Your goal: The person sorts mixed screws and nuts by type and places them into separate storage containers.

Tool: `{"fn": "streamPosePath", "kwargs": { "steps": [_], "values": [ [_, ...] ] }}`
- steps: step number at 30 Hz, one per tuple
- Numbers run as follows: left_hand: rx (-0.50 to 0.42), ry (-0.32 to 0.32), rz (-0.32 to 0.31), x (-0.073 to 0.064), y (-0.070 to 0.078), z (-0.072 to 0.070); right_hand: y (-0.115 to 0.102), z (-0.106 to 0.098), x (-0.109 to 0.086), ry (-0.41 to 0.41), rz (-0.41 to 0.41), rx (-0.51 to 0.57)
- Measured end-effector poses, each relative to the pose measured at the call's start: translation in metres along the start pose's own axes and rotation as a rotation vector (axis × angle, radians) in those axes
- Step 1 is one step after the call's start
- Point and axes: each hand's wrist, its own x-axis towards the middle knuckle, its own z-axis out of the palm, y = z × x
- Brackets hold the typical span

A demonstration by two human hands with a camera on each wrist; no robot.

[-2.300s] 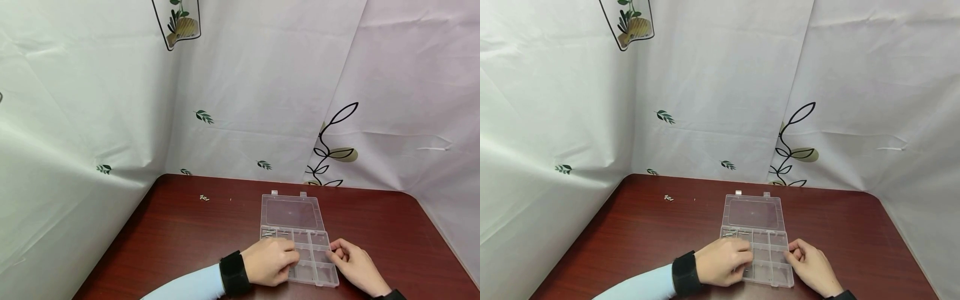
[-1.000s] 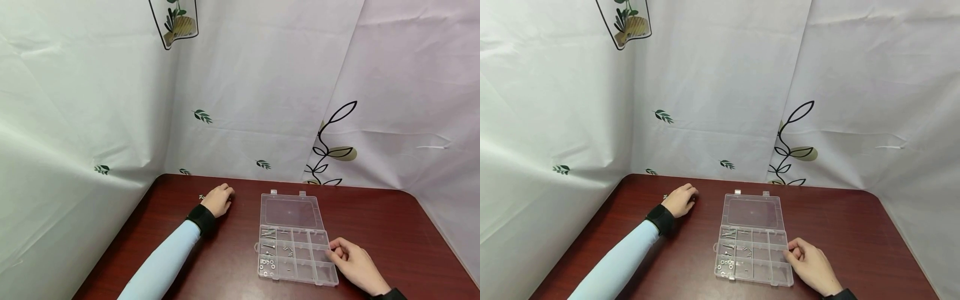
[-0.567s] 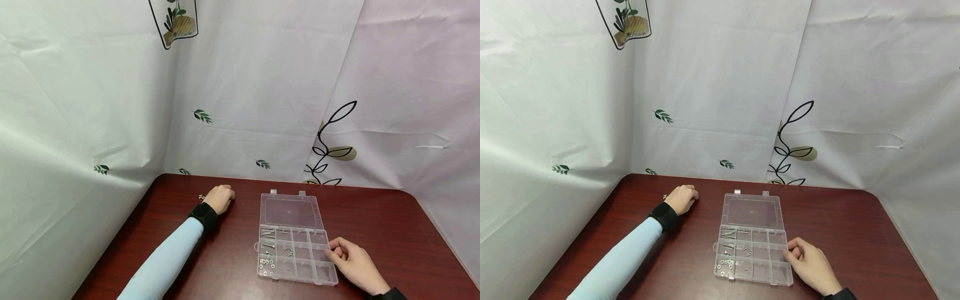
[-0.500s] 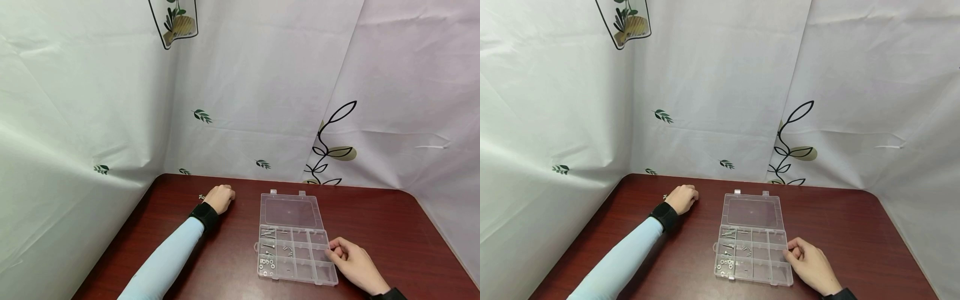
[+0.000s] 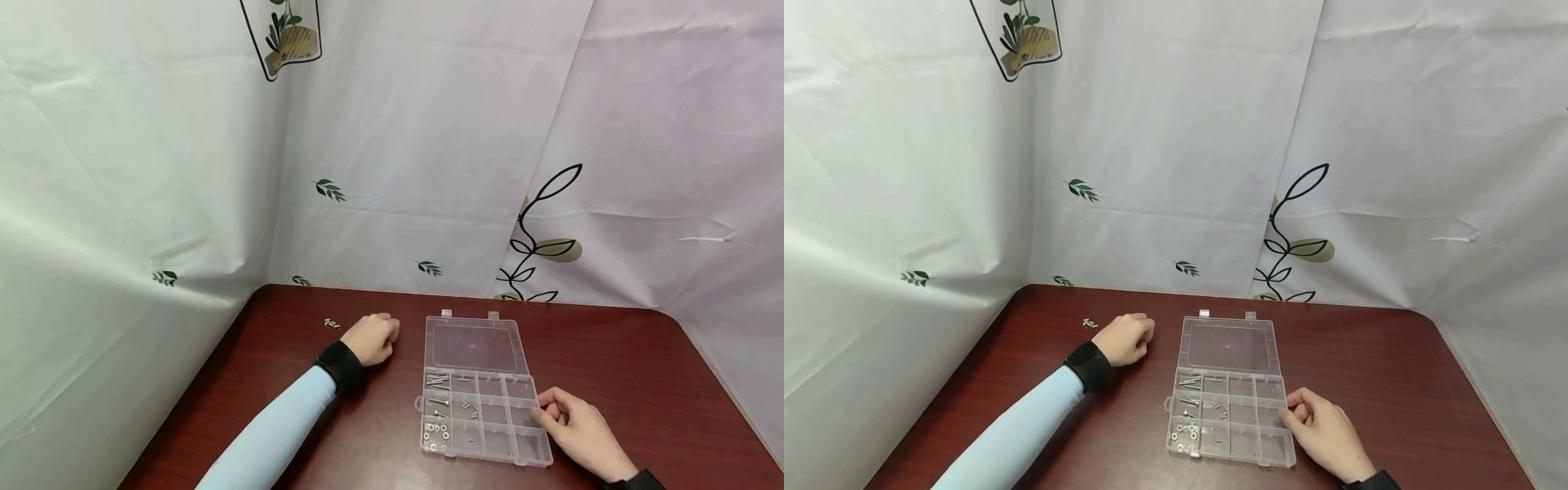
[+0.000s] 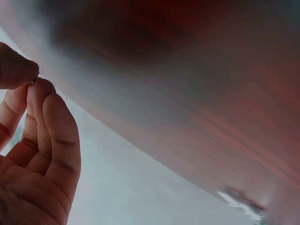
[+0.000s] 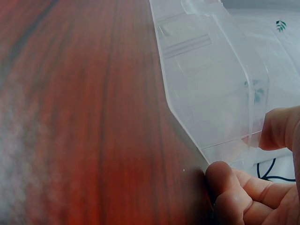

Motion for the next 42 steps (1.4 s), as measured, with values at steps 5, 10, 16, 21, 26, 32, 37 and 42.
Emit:
{"fn": "streamPosePath", "kwargs": {
  "steps": [5,10,16,21,26,32,37,42],
  "values": [
    [-0.021,0.043,0.096,0.001,0.037,-0.009,0.000,-0.001,0.000,-0.004,0.005,-0.004],
    [-0.042,0.058,0.206,0.000,0.075,-0.020,0.000,0.000,0.000,0.002,0.007,-0.004],
    [-0.058,0.096,0.361,-0.006,0.116,-0.029,-0.002,-0.001,-0.001,-0.018,0.032,0.005],
    [-0.055,0.083,0.444,-0.012,0.140,-0.031,-0.004,-0.003,-0.001,-0.050,0.063,0.006],
    [-0.049,0.065,0.475,-0.015,0.152,-0.031,-0.003,-0.003,-0.001,-0.064,0.074,0.004],
    [-0.062,0.041,0.492,-0.017,0.158,-0.032,-0.001,-0.002,-0.001,-0.055,0.060,0.001],
    [-0.076,0.032,0.495,-0.018,0.160,-0.033,-0.002,-0.002,-0.001,-0.061,0.069,0.002],
    [-0.051,-0.044,0.430,-0.023,0.158,-0.037,-0.003,-0.002,-0.001,-0.067,0.082,0.001]
  ]
}}
